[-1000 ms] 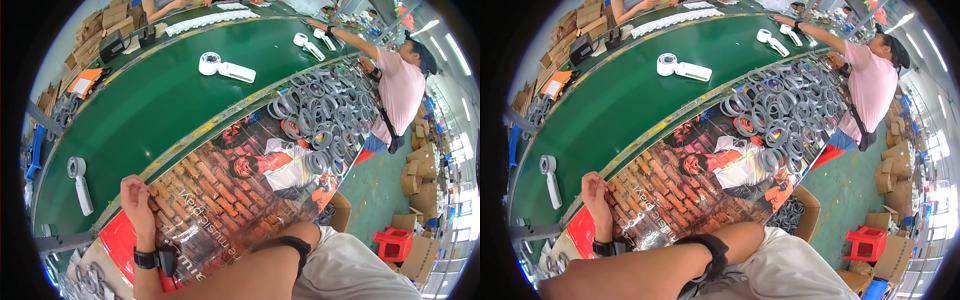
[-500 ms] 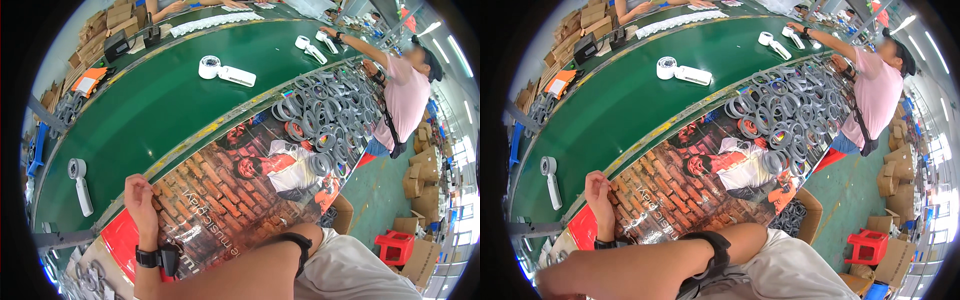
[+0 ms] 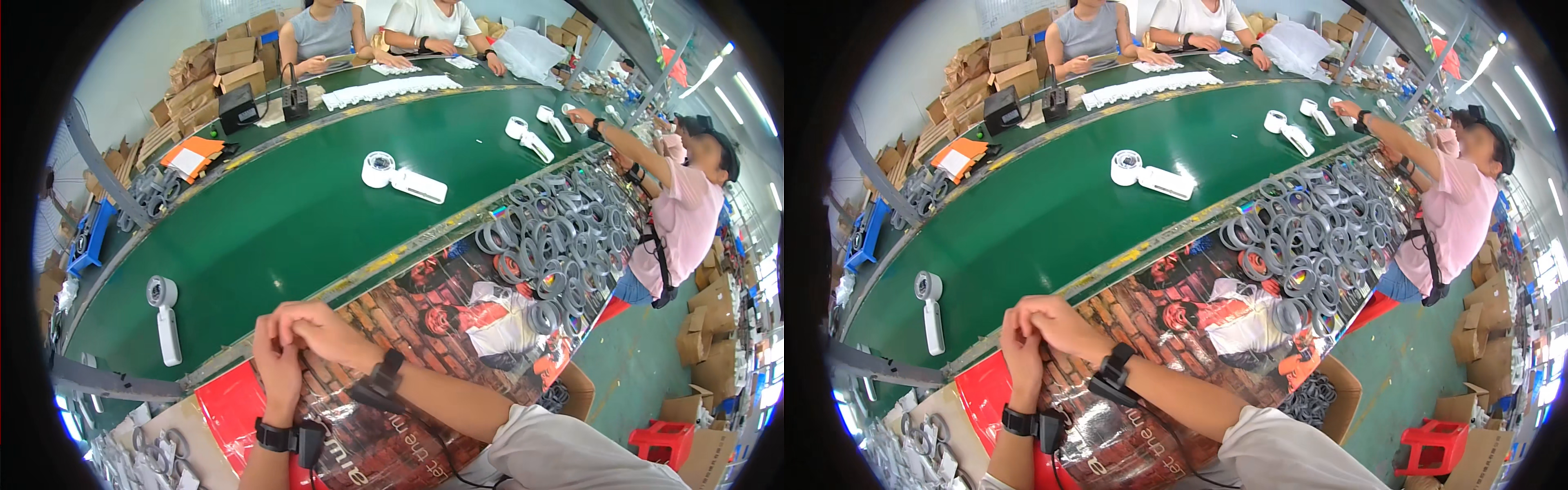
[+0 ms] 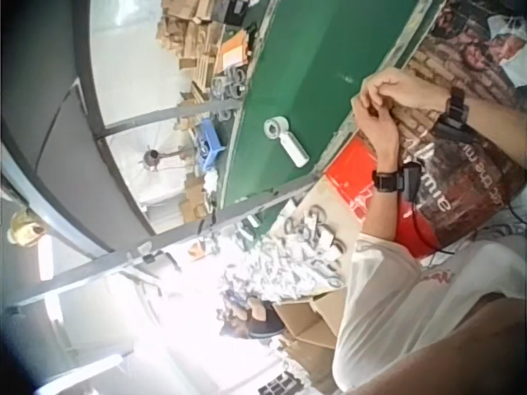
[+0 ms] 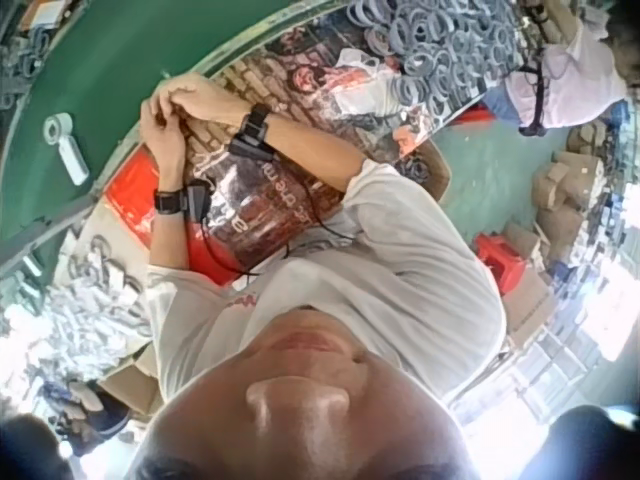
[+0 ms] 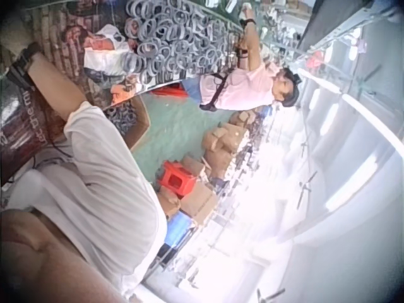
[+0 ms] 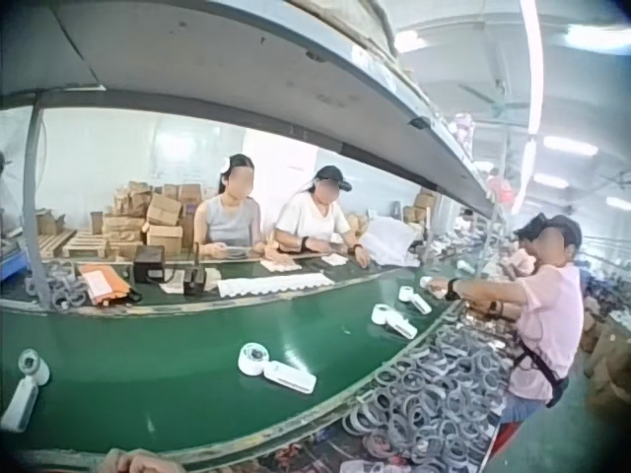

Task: The recorder is on an assembly line assembling internal and external parts of circular plastic housings, placing circuit boards inside and attaching covers.

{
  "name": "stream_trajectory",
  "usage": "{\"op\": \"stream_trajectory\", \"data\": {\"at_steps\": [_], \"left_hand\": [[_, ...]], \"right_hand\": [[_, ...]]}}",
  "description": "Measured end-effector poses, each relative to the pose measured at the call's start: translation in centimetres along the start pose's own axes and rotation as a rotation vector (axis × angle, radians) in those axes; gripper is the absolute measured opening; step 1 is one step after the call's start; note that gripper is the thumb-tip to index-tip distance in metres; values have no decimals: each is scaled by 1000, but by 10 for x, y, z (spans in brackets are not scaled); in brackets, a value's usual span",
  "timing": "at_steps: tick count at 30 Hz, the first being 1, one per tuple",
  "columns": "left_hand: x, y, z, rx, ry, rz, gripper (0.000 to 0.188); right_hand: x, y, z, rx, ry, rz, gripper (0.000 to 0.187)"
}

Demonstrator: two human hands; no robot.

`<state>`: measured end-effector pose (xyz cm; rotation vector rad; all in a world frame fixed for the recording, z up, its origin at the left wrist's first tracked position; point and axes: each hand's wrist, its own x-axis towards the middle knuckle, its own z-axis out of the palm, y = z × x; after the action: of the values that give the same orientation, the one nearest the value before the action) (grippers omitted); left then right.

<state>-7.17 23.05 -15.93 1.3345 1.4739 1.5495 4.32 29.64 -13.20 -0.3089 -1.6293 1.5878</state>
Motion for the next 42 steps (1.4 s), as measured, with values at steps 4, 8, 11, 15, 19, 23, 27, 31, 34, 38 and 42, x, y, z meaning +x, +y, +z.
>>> {"op": "stream_trajectory", "data": {"at_steps": [4, 8, 11, 15, 19, 23, 27, 31, 34, 38, 42], "left_hand": [[2, 11, 5, -44, -29, -154, 19], [0, 7, 7, 25, -18, -103, 17], [-3, -8, 3, 61, 6, -42, 12], [-5, -6, -1, 1, 30, -131, 11], [-3, 24, 3, 374, -47, 63, 14], [-4, 16, 0, 143, 17, 8, 15], [-6, 19, -2, 131, 22, -28, 16], [-9, 15, -6, -2, 30, 49, 17], [-9, 13, -4, -14, -13, 74, 20], [-7, 15, -6, -23, -30, 141, 24], [-6, 12, -6, -44, -39, 109, 21]], "right_hand": [[-4, 19, -16, 388, 132, 137, 20], [-6, 24, -18, 353, 129, 178, 15], [-3, 34, -14, 222, 131, 178, 18], [-2, 23, -4, 339, 143, 179, 11], [-6, 25, -14, 351, 115, 178, 6], [-3, 29, -12, 346, 113, 172, 6], [-1, 35, -12, 420, 129, 157, 9], [0, 37, -6, 452, 131, 150, 12], [-3, 35, -10, 427, 136, 190, 13], [0, 31, -10, 415, 146, 161, 13], [-2, 27, -11, 380, 168, 183, 14]]}}
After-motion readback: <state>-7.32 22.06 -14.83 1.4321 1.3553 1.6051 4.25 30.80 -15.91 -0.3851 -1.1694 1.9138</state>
